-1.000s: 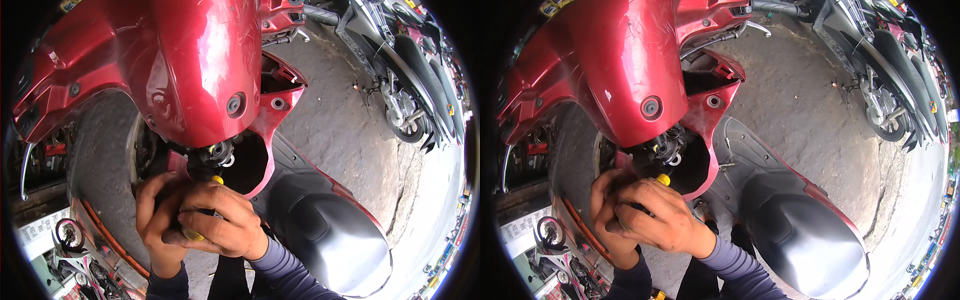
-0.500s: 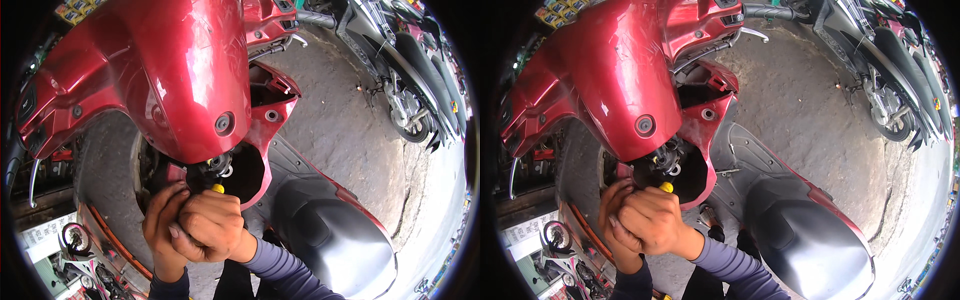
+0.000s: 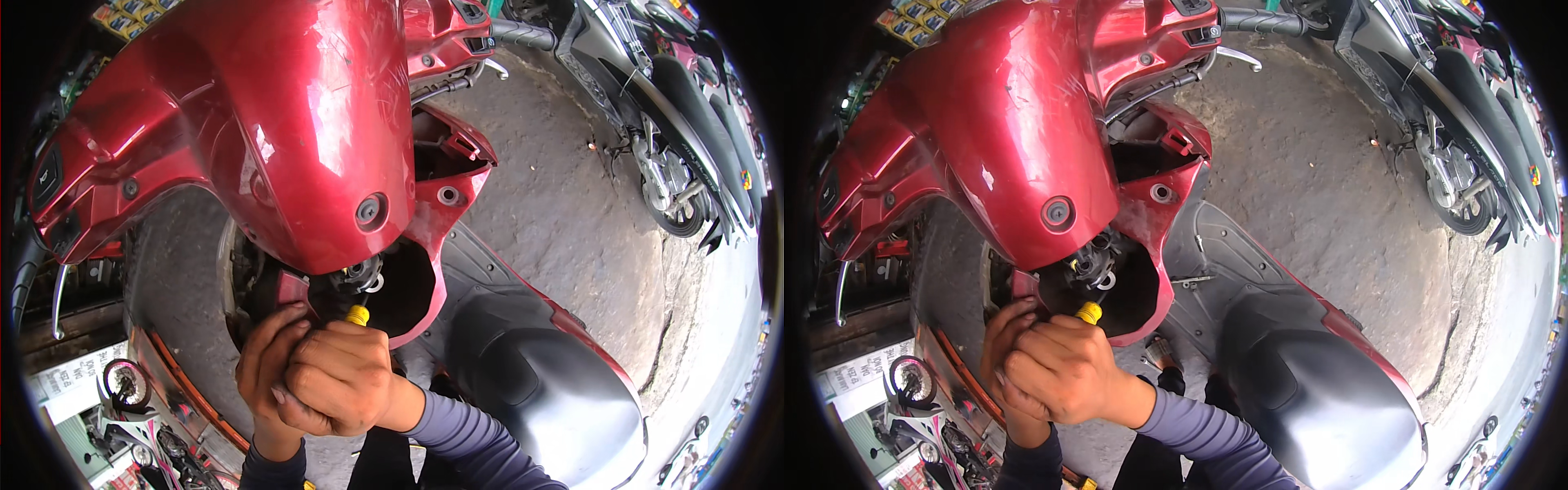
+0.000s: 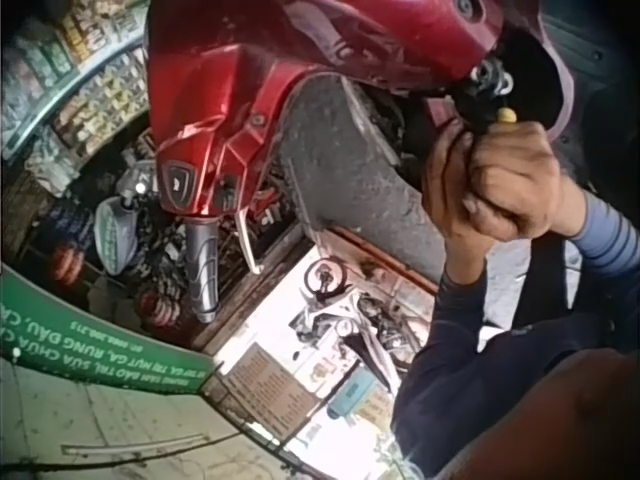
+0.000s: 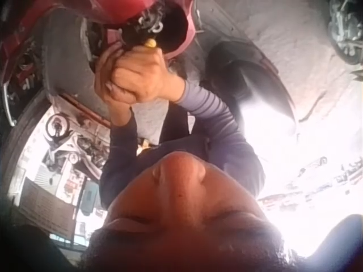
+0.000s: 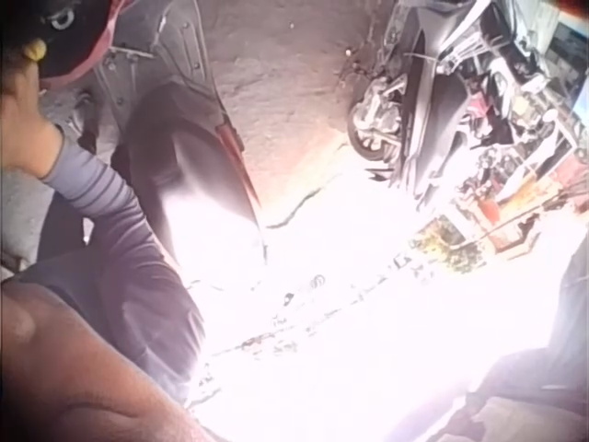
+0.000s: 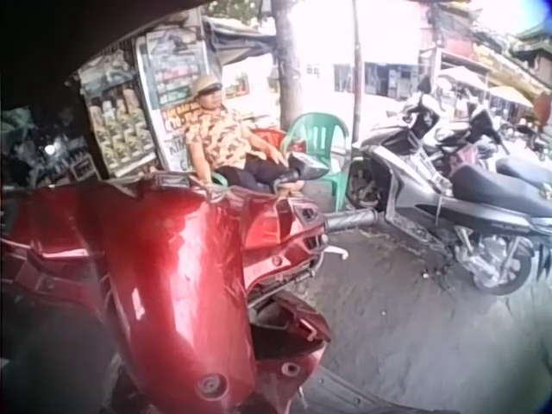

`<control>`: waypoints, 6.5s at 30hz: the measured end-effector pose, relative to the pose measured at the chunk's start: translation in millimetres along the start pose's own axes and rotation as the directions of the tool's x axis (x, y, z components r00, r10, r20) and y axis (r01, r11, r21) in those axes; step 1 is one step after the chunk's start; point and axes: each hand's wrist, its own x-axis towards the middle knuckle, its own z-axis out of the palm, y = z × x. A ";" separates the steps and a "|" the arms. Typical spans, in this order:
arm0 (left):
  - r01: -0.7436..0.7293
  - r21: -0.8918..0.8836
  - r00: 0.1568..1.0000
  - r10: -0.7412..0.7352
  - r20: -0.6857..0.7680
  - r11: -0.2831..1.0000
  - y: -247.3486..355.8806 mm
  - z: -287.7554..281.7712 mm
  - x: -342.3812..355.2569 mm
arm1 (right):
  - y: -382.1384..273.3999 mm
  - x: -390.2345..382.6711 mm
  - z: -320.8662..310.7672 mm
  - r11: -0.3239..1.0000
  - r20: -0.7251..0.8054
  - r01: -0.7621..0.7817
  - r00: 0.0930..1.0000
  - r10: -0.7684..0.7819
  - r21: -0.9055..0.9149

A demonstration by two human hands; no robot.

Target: Disassembling the front fairing panel of a motorcycle using a screwdriver.

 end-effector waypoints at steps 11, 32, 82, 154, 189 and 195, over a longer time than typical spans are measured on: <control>0.002 -0.013 1.000 -0.002 -0.007 1.000 -2.7 1.8 -0.9 | -0.3 1.2 -2.1 1.000 0.017 -0.014 1.000 0.014 -0.020; -0.400 0.096 0.898 0.368 0.242 0.912 -8.7 6.1 69.4 | 30.4 22.7 -42.1 0.981 0.188 0.191 0.963 -0.192 0.023; -0.481 0.748 0.839 0.487 0.241 0.457 5.9 72.5 80.3 | 30.6 75.1 -110.0 0.772 0.391 -0.399 0.895 0.213 0.494; 0.329 -0.155 0.943 -0.331 0.011 0.932 116.9 145.5 3.3 | 36.7 95.1 -130.2 0.754 0.505 -0.489 0.828 0.244 0.438; 0.540 -0.276 0.524 0.061 0.850 -0.796 86.1 140.3 -117.2 | -82.5 -149.1 -138.1 0.999 -0.193 -0.040 0.980 0.044 0.027; 0.938 -0.304 0.231 -0.356 0.905 -0.166 -59.8 306.0 -222.8 | 9.3 -253.9 -103.4 0.812 0.077 -0.445 0.859 0.507 -0.378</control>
